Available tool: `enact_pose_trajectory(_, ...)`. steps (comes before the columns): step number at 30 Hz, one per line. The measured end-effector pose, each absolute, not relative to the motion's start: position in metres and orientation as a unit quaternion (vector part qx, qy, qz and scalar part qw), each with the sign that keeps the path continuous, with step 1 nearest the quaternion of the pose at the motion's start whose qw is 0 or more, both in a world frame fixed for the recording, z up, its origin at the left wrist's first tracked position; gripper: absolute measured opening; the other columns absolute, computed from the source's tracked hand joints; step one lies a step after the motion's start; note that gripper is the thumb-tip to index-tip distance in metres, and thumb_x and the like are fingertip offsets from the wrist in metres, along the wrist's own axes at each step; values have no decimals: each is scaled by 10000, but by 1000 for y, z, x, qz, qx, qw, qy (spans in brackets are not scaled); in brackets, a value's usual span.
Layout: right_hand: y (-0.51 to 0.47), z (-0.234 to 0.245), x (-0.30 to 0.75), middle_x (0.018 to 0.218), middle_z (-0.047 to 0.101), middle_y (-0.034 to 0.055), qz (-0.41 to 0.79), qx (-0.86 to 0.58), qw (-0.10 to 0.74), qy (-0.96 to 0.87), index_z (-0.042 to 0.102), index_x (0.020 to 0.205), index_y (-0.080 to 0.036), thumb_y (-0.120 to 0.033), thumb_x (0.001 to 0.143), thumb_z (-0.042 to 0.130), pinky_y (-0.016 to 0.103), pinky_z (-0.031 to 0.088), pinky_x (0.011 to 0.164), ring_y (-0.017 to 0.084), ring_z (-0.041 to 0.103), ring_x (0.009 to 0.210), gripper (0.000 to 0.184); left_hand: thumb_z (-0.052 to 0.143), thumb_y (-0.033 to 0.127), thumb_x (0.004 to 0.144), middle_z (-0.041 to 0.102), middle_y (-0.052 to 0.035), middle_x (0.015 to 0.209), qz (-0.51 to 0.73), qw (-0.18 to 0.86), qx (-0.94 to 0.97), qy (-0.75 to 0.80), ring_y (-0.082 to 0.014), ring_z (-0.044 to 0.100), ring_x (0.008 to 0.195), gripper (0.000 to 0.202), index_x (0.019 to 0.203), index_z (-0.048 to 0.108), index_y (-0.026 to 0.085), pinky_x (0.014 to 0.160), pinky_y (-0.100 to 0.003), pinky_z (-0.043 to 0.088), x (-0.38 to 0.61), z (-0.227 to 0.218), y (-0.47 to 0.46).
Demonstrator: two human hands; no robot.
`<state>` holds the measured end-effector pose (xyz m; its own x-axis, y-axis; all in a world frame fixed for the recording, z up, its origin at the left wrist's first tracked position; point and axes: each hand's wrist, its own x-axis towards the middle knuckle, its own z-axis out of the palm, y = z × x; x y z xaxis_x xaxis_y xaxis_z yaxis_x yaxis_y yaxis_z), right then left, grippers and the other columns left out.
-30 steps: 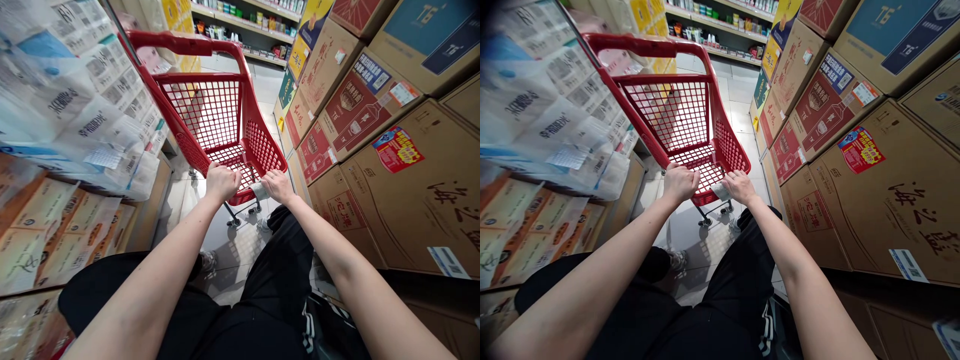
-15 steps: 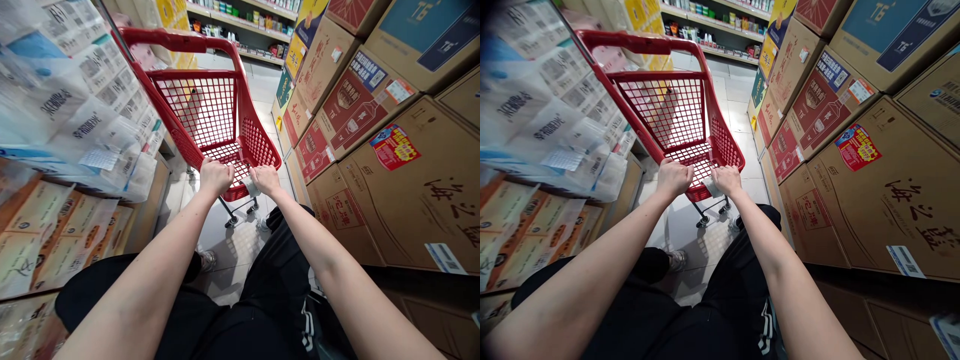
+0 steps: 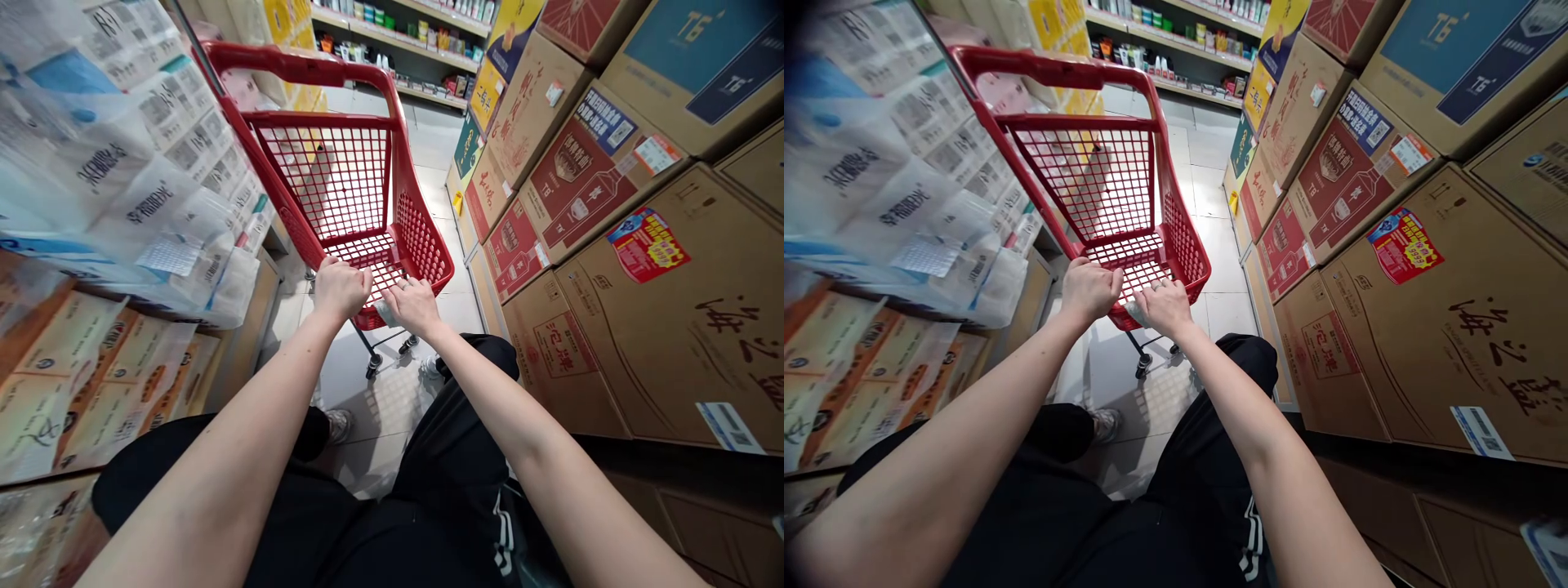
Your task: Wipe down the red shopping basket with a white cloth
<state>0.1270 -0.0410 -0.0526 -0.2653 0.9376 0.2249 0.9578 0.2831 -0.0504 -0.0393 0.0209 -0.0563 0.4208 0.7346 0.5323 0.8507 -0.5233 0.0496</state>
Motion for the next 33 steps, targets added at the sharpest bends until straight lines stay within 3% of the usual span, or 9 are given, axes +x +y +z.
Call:
enact_pose_trajectory(8, -47, -55, 137, 1028, 659, 102, -85, -547, 94, -827, 628, 969, -172, -441, 1025, 202, 364, 301, 814, 229, 514, 975, 507, 310, 306, 938, 671, -116, 604, -240, 106, -844, -468, -215, 588, 624, 558, 543, 672, 151, 847, -431, 384, -45, -51, 15)
enact_pose_trajectory(16, -34, -58, 183, 1011, 641, 105, -116, -585, 94, -797, 622, 935, -166, -336, 1020, 248, 377, 294, 932, 237, 494, 985, 420, 300, 313, 942, 642, -92, 560, -246, 111, -846, -460, -200, 549, 584, 571, 508, 646, 175, 815, -417, 385, -45, -53, 17)
enact_pose_trajectory(23, -51, -71, 124, 1013, 622, 104, -98, -592, 154, -785, 613, 955, -174, -382, 1005, 295, 392, 306, 935, 247, 478, 981, 383, 299, 301, 942, 645, -89, 556, -268, 104, -832, -474, -202, 559, 586, 568, 517, 654, 176, 844, -422, 383, -40, -55, 19)
enact_pose_trajectory(33, -58, -69, 98, 1029, 625, 110, -86, -592, 159, -785, 603, 970, -173, -402, 1010, 282, 393, 308, 916, 249, 476, 991, 396, 301, 316, 935, 664, -110, 601, -263, 64, -833, -482, -214, 582, 633, 551, 544, 660, 167, 883, -437, 367, -41, -51, 15)
